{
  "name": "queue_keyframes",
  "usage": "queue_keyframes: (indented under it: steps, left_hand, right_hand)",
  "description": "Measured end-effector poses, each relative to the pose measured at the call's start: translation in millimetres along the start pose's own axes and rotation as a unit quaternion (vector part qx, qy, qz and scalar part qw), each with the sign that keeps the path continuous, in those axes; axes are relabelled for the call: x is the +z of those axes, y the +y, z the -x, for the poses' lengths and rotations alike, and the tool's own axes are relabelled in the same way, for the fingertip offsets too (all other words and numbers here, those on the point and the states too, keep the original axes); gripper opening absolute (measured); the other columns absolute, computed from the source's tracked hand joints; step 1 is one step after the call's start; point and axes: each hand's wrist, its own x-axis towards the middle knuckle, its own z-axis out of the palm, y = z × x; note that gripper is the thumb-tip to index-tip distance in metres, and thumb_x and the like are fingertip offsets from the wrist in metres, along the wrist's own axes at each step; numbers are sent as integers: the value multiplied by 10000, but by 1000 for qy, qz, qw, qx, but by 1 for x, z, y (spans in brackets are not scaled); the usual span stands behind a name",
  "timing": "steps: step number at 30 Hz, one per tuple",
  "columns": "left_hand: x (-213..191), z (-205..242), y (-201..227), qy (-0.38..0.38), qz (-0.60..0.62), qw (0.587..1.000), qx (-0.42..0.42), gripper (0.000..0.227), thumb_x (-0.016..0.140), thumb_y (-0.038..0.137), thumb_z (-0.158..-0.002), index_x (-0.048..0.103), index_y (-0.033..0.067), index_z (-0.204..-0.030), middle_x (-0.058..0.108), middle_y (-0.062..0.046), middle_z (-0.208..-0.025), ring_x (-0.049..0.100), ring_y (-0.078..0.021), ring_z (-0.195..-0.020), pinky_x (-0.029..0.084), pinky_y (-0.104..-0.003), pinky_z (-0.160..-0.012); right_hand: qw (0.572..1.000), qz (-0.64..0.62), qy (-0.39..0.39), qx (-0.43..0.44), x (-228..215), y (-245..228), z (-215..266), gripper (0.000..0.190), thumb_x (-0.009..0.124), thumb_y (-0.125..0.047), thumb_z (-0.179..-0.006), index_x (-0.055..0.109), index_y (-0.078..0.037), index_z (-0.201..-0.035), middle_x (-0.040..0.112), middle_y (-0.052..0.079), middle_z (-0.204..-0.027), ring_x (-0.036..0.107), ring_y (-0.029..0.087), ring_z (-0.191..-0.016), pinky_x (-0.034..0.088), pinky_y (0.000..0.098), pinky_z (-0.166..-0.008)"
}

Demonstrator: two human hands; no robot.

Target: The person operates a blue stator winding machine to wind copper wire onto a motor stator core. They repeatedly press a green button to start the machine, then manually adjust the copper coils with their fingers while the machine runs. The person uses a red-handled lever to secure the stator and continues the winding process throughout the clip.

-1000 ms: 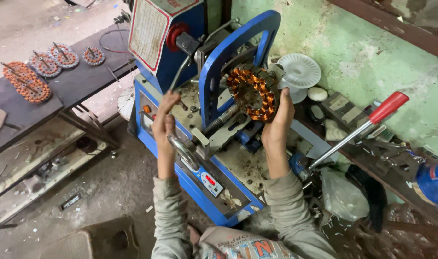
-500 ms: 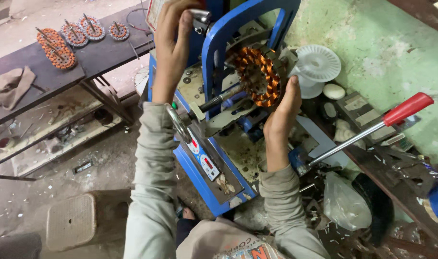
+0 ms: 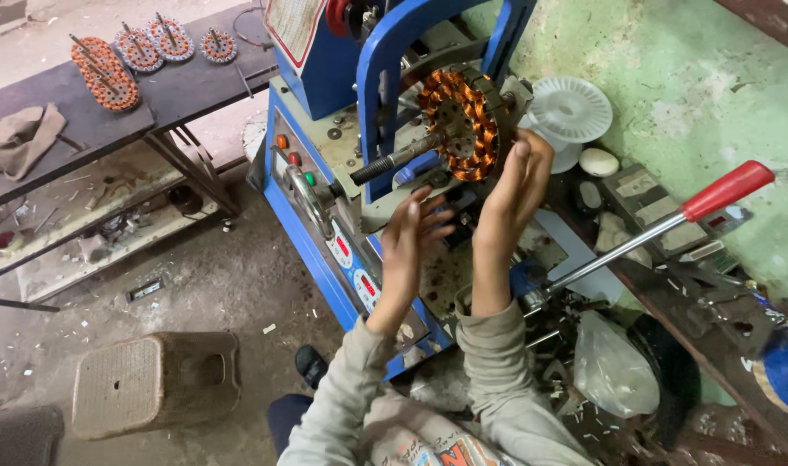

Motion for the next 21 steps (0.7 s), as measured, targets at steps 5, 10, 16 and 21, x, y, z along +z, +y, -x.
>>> queue_keyframes:
  steps: [5, 10, 16, 21]
  left_hand:
    - [37, -82, -2, -104, 343, 932, -47, 603, 528, 576, -1085, 529, 111, -1468, 535, -140, -1468, 463, -328, -1370, 369, -508, -1191]
    - [69, -128, -2, -9, 428, 901, -71, 600, 580, 554, -963, 557, 179, -1431, 569, -70, -1431, 535, -297, -1314, 405, -519, -1142]
    - [74, -146, -15, -106, 494, 863, -23, 587, 586, 536, -1023, 564, 146, -1461, 582, -99, -1451, 566, -323, -1301, 434, -495, -1139]
    - [63, -143, -18, -118, 501, 856, -51, 649, 569, 540, -966, 568, 91, -1435, 595, -140, -1425, 576, -347, -1278, 447, -499, -1124]
  right_hand:
    - [908, 100, 342, -222, -80, -31, 4, 554, 392, -479, -1126, 625, -3, -967, 666, 119, -971, 649, 217, -894, 546, 328, -790]
    - [953, 190, 209, -113, -119, -63, -85, 340, 555, -354, -1086, 584, -26, -1170, 575, 38, -927, 629, 149, -705, 502, 298, -592]
    - [980, -26, 164, -106, -80, -113, -26, 253, 566, -280, -1138, 560, -29, -1101, 489, 18, -815, 452, 80, -589, 343, 234, -500]
    - [981, 15, 151, -122, -62, -144, 32, 213, 548, -180, -1179, 506, 14, -1100, 518, 56, -895, 382, 79, -631, 307, 214, -543]
